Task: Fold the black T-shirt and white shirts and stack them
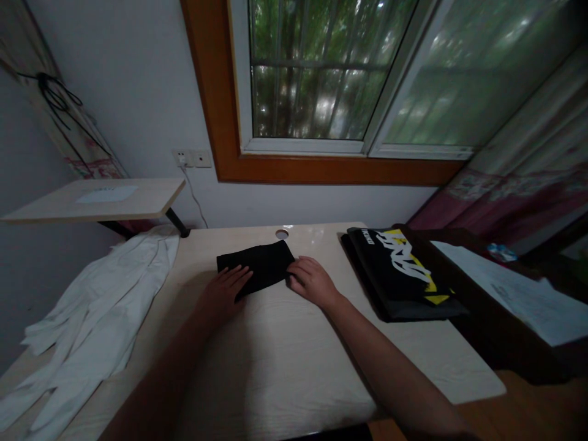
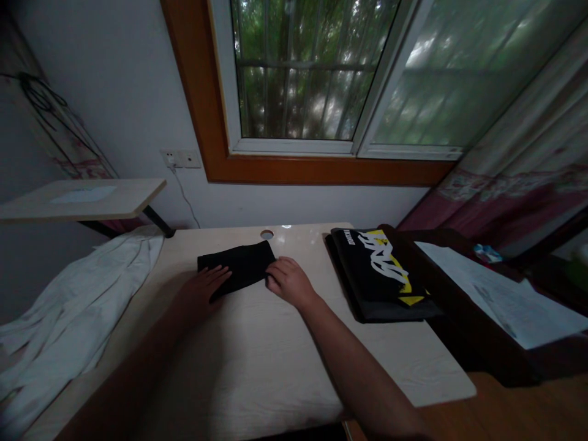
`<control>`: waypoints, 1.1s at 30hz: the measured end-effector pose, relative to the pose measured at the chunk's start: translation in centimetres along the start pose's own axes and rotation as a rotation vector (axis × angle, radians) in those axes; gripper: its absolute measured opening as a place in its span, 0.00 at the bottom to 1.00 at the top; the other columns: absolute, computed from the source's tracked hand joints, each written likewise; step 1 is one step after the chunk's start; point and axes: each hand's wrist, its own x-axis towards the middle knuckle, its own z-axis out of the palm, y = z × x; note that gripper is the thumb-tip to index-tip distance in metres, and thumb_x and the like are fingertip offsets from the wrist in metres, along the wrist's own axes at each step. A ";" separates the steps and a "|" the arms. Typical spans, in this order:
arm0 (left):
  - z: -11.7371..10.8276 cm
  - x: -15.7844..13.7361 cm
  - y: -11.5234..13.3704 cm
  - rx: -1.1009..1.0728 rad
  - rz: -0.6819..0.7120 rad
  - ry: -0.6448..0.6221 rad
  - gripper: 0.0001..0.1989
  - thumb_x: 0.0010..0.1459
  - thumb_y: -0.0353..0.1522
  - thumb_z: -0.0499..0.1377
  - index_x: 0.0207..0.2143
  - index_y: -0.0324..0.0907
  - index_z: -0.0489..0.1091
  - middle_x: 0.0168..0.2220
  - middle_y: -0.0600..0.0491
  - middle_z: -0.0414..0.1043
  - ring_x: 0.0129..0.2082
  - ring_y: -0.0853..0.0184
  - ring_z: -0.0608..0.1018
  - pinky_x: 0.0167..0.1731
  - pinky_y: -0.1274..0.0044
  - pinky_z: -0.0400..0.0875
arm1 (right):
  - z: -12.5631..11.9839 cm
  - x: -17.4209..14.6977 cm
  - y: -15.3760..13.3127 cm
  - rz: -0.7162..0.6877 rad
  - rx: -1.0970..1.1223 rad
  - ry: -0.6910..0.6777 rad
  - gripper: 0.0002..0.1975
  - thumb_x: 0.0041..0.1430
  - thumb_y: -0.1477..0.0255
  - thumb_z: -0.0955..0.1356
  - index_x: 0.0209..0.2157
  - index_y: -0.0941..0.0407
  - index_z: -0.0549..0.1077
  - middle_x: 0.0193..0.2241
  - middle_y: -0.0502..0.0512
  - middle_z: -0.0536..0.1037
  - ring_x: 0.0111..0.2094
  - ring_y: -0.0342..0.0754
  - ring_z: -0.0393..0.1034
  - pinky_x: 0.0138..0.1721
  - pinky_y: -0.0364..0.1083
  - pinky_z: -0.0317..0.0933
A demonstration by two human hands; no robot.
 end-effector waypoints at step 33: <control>-1.3 0.4 -1.1 -1.118 -0.703 0.169 0.19 0.60 0.45 0.58 0.47 0.45 0.60 0.36 0.54 0.73 0.34 0.64 0.78 0.31 0.74 0.72 | 0.9 0.2 0.2 1.050 0.978 0.343 0.28 0.51 0.52 0.75 0.48 0.50 0.68 0.31 0.47 0.72 0.33 0.48 0.66 0.34 0.46 0.61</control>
